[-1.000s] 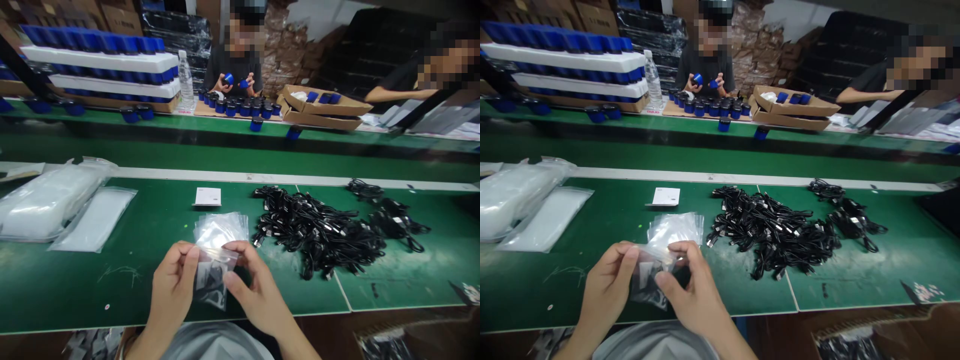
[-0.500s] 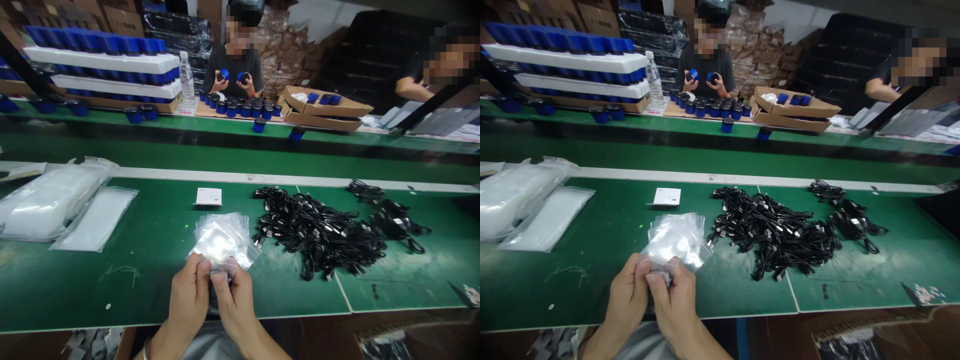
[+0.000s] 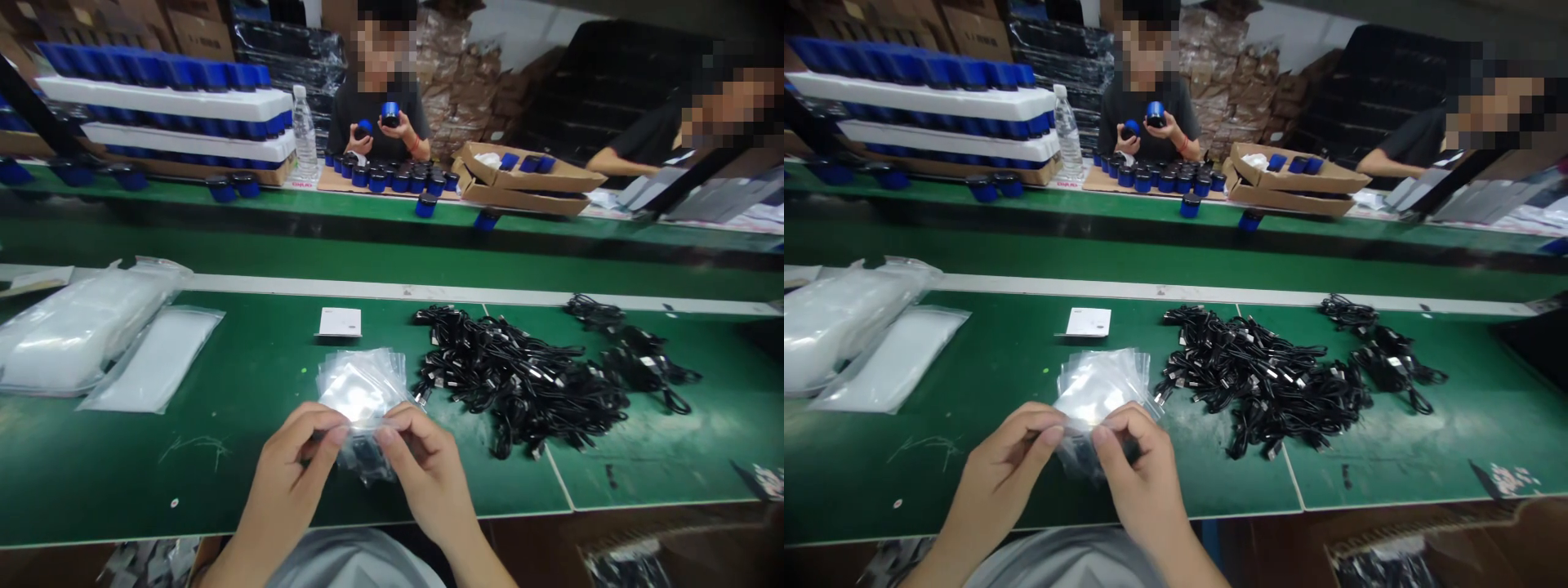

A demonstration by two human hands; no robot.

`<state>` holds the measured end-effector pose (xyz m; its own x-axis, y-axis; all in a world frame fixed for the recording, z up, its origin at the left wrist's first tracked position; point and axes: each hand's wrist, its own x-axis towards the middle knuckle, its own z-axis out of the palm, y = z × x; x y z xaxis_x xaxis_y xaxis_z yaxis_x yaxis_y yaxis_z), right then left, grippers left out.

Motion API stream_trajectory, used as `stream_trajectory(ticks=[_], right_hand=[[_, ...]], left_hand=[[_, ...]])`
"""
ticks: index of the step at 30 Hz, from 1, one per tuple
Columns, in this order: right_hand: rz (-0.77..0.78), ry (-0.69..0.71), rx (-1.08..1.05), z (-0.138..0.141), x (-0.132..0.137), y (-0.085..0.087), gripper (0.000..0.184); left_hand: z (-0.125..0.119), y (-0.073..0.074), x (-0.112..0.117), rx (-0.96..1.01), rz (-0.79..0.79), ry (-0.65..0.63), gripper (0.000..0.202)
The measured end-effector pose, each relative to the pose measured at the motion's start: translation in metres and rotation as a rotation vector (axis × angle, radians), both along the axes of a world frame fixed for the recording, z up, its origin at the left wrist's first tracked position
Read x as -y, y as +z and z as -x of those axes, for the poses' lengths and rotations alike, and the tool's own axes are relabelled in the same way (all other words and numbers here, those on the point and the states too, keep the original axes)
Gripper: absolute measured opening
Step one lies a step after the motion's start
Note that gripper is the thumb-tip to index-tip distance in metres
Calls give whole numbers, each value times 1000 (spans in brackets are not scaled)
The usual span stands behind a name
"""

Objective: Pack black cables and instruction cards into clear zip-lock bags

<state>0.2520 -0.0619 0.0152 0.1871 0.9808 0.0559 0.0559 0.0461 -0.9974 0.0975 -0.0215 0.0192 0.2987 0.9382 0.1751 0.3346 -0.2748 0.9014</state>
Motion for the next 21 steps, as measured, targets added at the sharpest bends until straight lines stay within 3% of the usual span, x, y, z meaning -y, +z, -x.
stream_trajectory(ticks=[4,10,15,21], right_hand=[[-24,-19,10,-1,0,2,19],[-124,-23,95,-3,0,6,17],[-45,68,103,-6,0,7,14],[-65,53,100,-5,1,7,14]], left_hand=[[3,5,0,30,123,-28,13],[5,9,0,21,56,-13,12],[5,8,0,12,89,-22,12],[2,10,-1,1,148,-58,14]])
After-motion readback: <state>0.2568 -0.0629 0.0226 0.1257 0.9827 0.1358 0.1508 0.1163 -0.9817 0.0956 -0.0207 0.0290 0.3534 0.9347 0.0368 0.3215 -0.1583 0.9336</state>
